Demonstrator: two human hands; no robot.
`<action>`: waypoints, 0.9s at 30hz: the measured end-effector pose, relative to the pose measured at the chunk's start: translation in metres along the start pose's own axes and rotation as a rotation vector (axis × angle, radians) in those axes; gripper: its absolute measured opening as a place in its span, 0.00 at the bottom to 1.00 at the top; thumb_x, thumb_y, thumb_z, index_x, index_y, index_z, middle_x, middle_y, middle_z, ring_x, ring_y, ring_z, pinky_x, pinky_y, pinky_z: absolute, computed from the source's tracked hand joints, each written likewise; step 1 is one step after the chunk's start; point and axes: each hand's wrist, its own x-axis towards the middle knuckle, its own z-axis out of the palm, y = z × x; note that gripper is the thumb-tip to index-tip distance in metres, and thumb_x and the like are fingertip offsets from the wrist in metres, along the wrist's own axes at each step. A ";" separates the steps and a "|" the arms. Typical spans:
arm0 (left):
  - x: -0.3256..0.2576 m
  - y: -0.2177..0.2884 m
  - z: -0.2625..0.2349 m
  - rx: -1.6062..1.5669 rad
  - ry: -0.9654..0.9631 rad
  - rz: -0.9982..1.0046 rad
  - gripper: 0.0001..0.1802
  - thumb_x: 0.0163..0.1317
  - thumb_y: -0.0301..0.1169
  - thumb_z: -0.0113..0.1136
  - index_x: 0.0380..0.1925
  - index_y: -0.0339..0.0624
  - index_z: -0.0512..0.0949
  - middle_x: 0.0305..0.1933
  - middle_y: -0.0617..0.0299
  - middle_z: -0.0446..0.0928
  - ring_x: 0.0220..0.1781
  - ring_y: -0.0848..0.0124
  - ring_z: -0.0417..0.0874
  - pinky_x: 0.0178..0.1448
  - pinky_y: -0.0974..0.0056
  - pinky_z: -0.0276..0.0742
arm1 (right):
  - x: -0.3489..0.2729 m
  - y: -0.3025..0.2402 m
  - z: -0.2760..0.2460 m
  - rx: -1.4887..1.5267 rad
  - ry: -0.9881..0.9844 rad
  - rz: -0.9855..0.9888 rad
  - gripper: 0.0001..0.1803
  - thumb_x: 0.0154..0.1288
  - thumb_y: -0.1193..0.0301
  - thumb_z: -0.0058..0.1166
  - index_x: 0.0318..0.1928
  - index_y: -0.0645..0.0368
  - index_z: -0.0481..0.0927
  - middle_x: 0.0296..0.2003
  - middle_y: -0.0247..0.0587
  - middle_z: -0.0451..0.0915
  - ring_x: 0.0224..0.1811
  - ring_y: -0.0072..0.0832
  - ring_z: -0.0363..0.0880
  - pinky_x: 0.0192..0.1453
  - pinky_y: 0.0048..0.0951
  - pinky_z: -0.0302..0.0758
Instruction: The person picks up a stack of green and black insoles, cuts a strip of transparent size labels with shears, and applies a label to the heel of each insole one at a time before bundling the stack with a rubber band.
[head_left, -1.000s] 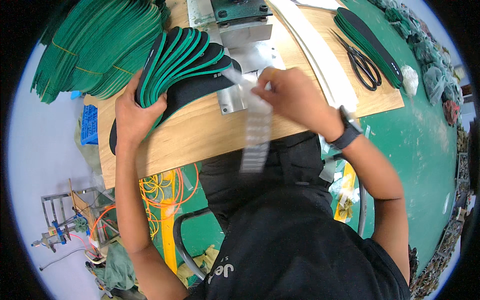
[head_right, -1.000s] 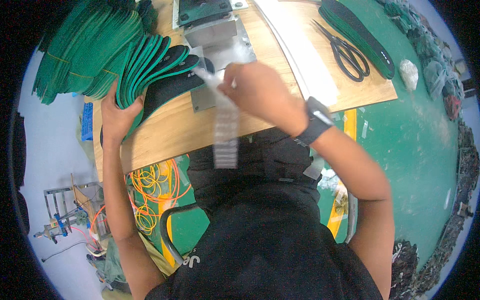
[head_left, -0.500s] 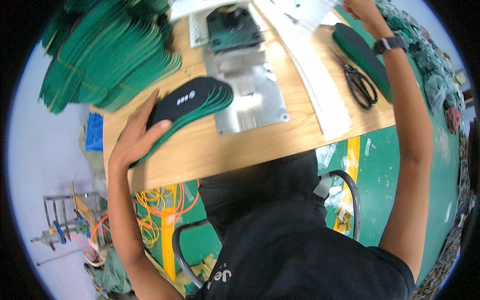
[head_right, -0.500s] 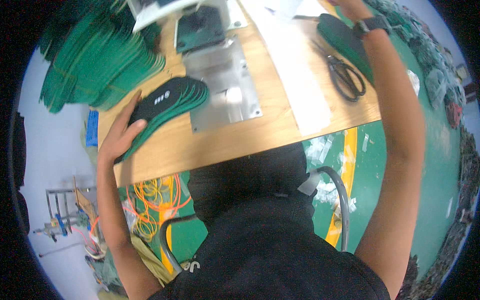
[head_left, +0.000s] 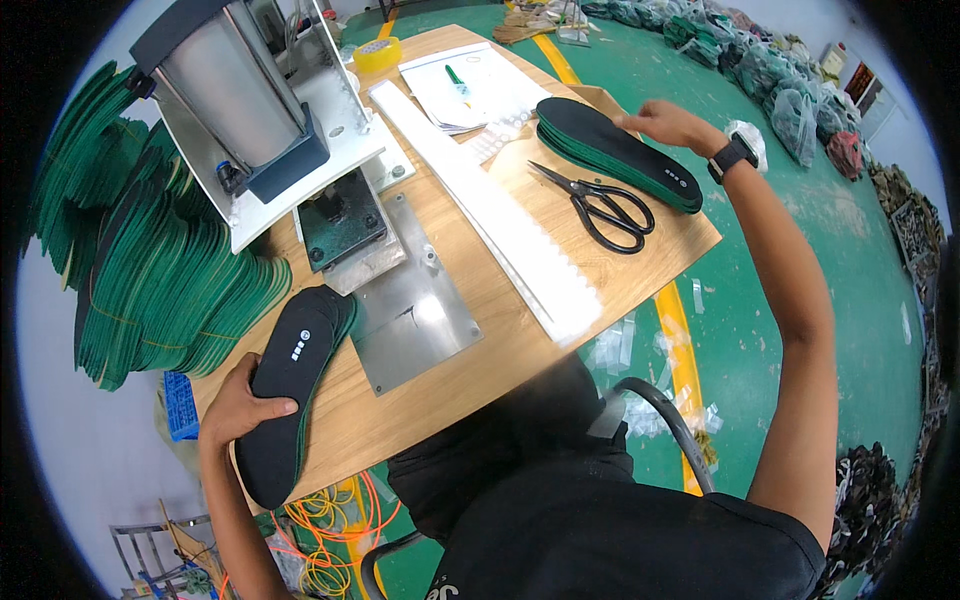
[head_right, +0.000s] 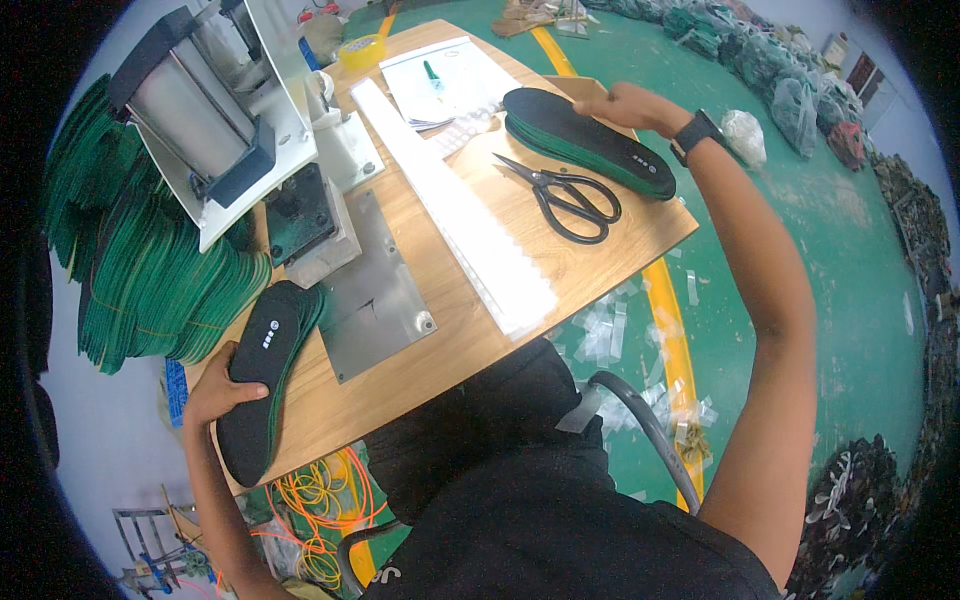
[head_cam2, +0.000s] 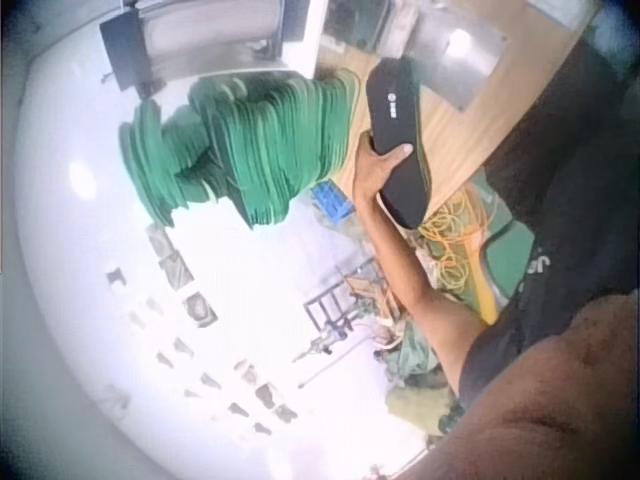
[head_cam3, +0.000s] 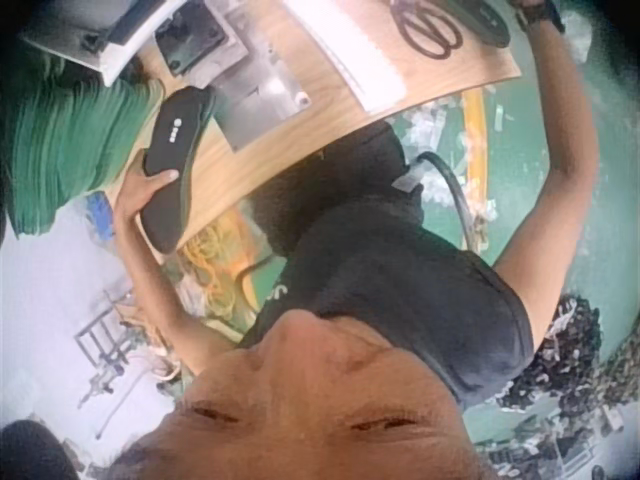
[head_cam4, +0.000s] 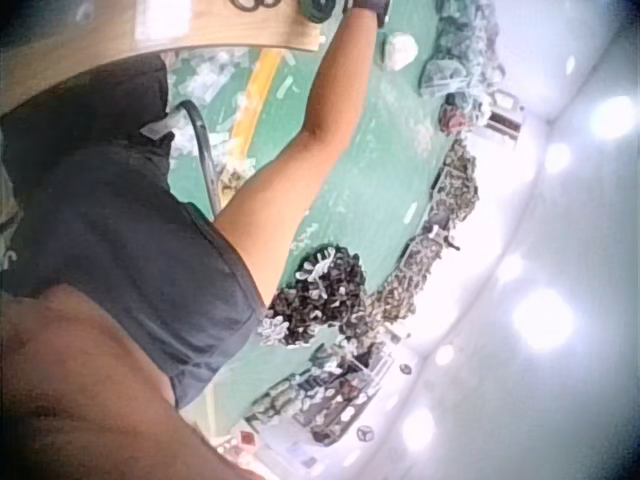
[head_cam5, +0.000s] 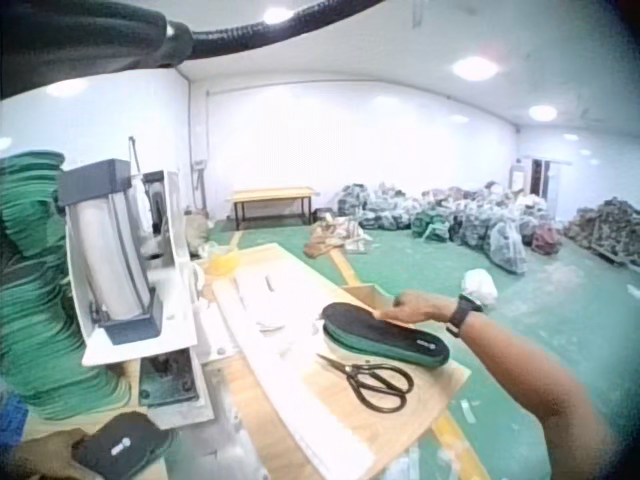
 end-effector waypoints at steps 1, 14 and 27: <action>-0.004 0.005 -0.002 0.092 0.096 0.051 0.45 0.31 0.44 0.79 0.48 0.26 0.70 0.47 0.44 0.75 0.53 0.57 0.76 0.58 0.59 0.69 | -0.010 0.007 0.006 0.073 -0.088 0.071 0.41 0.53 0.35 0.55 0.40 0.68 0.80 0.31 0.44 0.80 0.36 0.32 0.79 0.39 0.31 0.75; -0.011 0.047 0.030 0.656 0.325 0.272 0.44 0.35 0.35 0.74 0.57 0.35 0.67 0.53 0.45 0.72 0.57 0.49 0.72 0.59 0.54 0.70 | -0.029 -0.013 0.022 0.484 -0.419 0.049 0.49 0.39 0.48 0.72 0.54 0.73 0.71 0.44 0.50 0.80 0.40 0.34 0.82 0.46 0.28 0.78; -0.033 0.020 0.041 0.584 0.372 0.163 0.37 0.40 0.28 0.61 0.57 0.38 0.68 0.53 0.46 0.73 0.56 0.49 0.72 0.59 0.54 0.69 | -0.084 -0.021 0.020 -0.024 0.203 -0.165 0.31 0.47 0.55 0.66 0.41 0.71 0.77 0.33 0.56 0.79 0.36 0.45 0.78 0.41 0.39 0.73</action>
